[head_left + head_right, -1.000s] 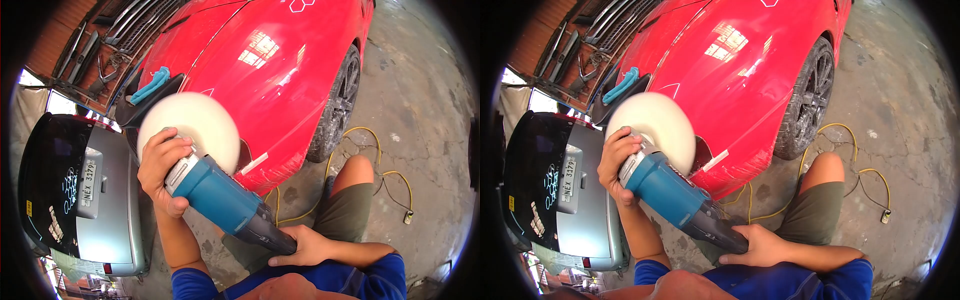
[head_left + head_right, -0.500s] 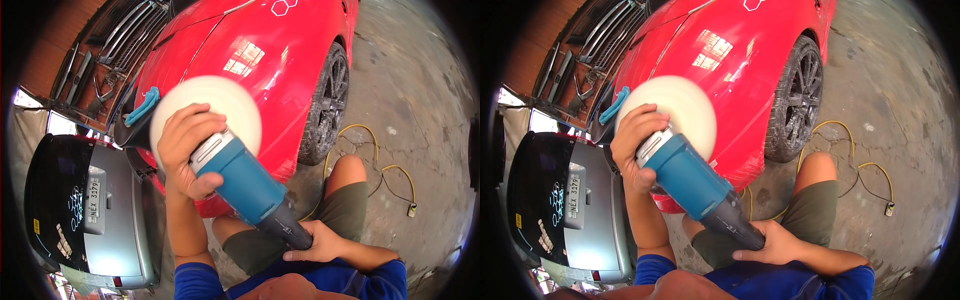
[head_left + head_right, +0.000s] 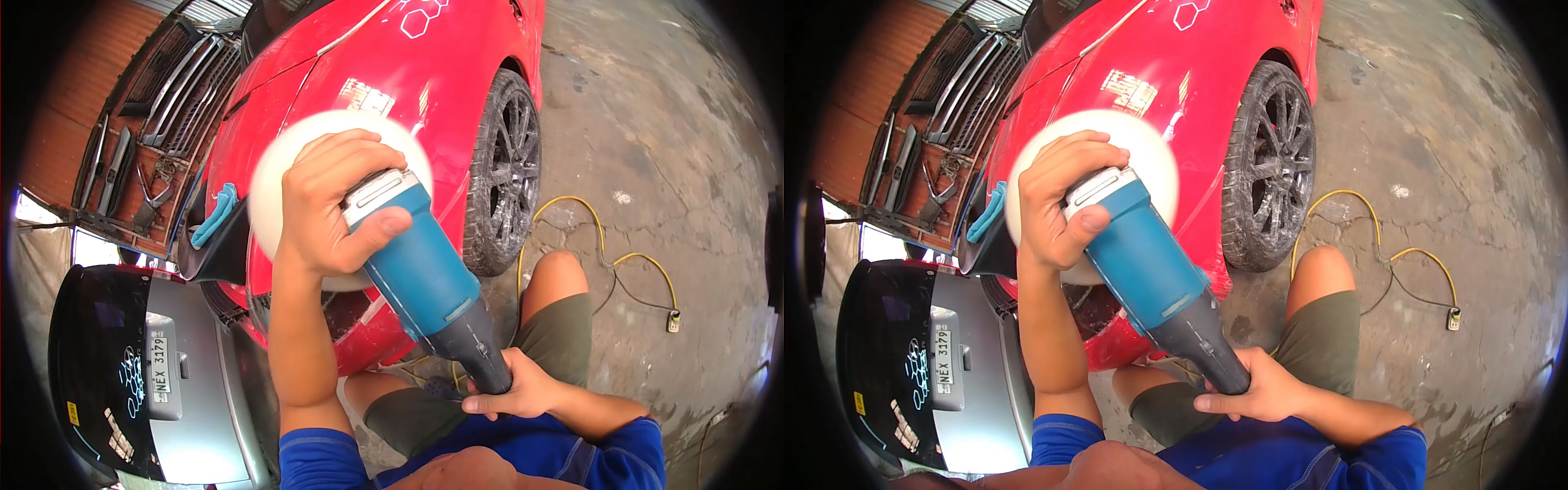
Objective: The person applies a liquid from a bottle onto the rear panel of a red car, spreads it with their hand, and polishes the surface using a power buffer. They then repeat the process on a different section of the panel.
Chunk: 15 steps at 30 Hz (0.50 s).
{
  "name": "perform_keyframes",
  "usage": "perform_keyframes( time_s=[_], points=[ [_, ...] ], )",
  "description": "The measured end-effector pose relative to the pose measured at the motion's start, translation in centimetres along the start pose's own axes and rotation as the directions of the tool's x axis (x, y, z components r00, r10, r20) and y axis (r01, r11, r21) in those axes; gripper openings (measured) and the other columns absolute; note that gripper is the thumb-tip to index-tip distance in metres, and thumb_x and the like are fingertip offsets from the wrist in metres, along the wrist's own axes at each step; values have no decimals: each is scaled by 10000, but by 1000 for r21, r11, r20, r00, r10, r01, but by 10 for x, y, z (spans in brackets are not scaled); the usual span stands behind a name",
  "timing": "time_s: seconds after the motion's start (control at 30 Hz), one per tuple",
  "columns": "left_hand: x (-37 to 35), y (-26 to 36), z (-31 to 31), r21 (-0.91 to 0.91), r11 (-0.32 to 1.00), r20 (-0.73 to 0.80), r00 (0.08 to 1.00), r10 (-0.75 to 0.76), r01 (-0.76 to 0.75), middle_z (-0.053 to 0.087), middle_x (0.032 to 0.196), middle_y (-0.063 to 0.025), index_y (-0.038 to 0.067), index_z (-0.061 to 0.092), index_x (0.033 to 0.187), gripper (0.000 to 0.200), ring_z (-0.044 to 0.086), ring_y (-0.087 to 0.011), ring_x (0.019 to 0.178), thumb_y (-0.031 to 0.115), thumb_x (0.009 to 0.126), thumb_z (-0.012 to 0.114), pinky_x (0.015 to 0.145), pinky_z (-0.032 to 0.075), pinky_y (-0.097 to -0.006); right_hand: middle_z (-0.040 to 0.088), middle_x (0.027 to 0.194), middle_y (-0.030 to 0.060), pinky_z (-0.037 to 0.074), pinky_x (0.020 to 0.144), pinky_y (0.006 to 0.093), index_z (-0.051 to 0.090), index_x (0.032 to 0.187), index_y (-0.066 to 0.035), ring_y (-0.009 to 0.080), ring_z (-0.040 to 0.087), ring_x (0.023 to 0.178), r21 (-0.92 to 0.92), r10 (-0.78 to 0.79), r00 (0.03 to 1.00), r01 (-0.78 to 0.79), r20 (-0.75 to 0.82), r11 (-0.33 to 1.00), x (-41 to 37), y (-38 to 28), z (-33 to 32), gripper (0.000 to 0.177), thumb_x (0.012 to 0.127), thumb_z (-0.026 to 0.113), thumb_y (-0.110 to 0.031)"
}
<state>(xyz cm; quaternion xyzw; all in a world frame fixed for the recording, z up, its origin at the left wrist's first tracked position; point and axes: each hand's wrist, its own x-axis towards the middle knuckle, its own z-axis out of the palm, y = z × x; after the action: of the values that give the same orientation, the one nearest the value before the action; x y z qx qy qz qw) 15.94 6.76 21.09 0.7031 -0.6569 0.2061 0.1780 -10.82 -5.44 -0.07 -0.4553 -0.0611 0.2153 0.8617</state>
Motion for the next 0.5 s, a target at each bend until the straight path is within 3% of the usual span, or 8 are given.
perform_keyframes(
  time_s=[0.03,0.37,0.5],
  points=[
    [-3,0,-2,1,1000,1,1000,-1,1,777,930,-157,24,787,980,602,754,-402,997,602,812,767,957,545,-472,667,767,12,517,565,267,634,997,-58,101,666,618,-10,0,1000,0,10,1000,0,1,1,375,922,923,-286],
    [-40,15,-30,73,997,-39,999,-35,38,779,931,-149,12,775,963,703,755,-414,988,701,844,697,950,551,-475,661,761,-11,512,587,265,631,968,-76,82,649,636,-43,39,997,-36,59,998,9,15,22,358,923,922,-278],
    [-59,26,-41,86,989,-8,993,-120,120,795,1008,-154,-6,770,1018,877,731,-415,1087,832,917,534,1011,516,-506,652,782,-29,505,619,265,632,956,-79,67,634,675,-67,56,995,-51,78,996,11,20,28,344,926,920,-263]
  ],
)
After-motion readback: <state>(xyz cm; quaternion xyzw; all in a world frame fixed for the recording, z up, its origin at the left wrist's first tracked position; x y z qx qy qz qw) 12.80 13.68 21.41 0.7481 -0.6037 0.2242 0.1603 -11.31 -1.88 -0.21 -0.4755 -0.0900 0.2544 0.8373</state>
